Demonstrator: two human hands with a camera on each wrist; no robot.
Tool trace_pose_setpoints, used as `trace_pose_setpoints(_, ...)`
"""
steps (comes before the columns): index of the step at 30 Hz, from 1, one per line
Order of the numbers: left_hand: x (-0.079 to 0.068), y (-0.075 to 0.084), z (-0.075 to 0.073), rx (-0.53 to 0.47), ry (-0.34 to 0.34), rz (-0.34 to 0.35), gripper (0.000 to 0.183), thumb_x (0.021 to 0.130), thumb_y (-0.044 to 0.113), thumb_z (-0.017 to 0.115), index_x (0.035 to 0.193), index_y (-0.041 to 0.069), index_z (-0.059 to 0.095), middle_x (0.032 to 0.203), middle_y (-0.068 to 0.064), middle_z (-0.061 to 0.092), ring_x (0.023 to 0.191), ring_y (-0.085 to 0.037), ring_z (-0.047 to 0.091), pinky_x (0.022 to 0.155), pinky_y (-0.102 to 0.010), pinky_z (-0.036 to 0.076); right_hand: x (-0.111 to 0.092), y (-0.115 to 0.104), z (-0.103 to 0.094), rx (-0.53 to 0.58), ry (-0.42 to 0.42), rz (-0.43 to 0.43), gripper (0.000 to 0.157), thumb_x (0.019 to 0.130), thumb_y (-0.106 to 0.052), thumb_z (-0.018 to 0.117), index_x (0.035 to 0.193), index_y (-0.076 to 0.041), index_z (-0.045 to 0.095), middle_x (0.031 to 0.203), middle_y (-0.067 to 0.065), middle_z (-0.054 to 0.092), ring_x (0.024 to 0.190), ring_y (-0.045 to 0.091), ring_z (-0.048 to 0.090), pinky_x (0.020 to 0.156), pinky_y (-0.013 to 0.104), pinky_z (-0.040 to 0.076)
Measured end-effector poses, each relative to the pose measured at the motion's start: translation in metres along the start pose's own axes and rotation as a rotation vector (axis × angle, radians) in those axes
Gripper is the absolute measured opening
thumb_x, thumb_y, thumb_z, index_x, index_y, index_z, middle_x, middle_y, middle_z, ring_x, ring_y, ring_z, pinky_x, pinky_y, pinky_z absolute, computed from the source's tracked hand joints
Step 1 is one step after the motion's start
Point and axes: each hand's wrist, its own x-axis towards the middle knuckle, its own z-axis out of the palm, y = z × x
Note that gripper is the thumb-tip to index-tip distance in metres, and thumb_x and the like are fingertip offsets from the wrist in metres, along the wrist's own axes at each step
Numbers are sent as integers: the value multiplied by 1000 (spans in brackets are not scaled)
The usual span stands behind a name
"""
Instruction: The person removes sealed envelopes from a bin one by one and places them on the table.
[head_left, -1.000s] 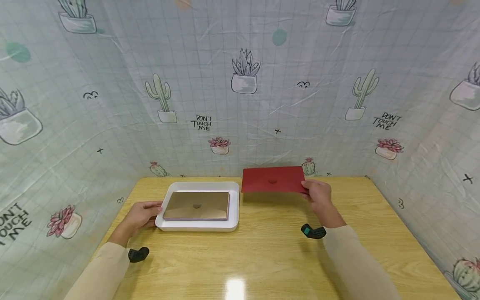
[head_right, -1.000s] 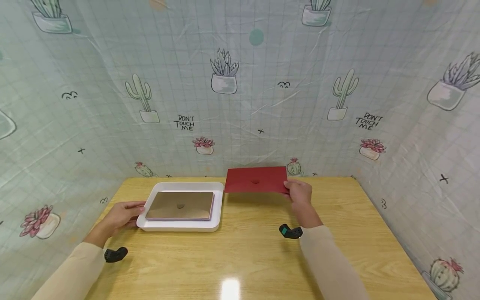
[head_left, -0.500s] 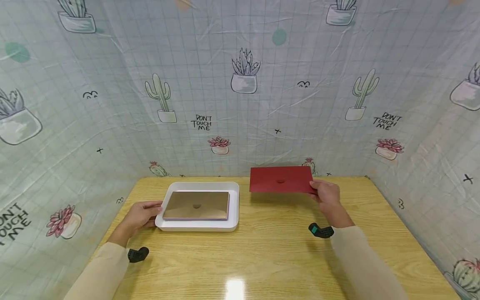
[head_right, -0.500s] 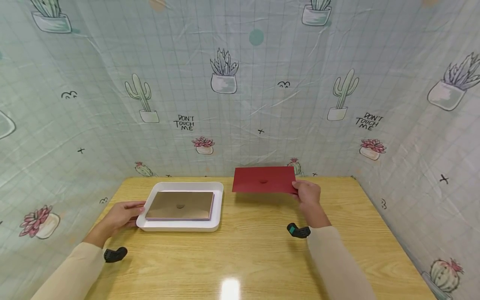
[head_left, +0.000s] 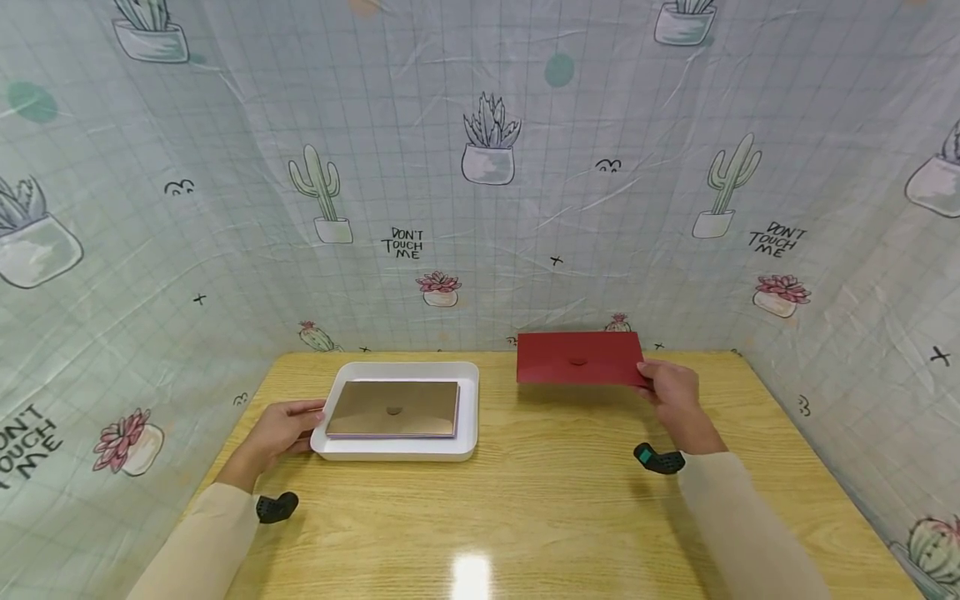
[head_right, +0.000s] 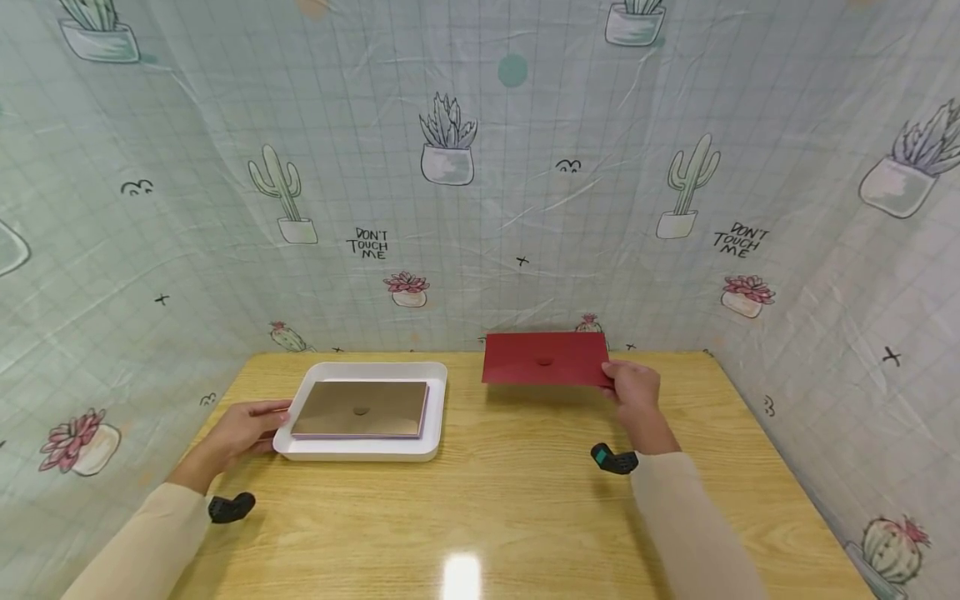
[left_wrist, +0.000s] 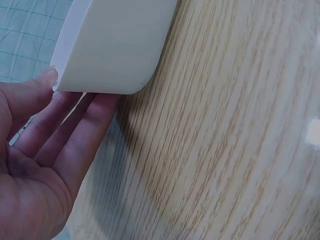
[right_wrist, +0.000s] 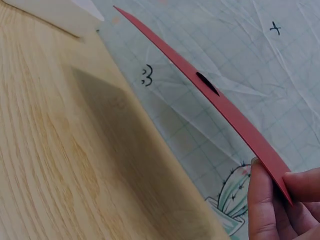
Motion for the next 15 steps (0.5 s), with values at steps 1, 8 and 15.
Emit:
trace_pose_setpoints(1,0,0,0,0,1,0,54,110,21,55,157,-3,42,156,-35,44,111,-20,71,84,-32,64,1,0,-2,-2,-1,1,50,105,-17,63,151,-2,53,78,-14,67,71,4,70,69,20,61)
trace_pose_setpoints(8,1,0,1,-3,-3,-1,55,110,21,55,157,-3,42,156,-36,43,110,-19,71,84,-32,64,4,-2,-16,10,12,21,50,104,-17,63,151,-4,52,76,-14,69,71,3,70,67,20,60)
trace_pose_setpoints(15,-1,-1,1,0,10,-11,54,109,21,56,157,-1,42,156,-35,44,108,-17,71,83,-31,64,10,0,-27,36,26,33,37,104,-18,64,140,-10,63,79,-13,67,75,3,69,71,20,61)
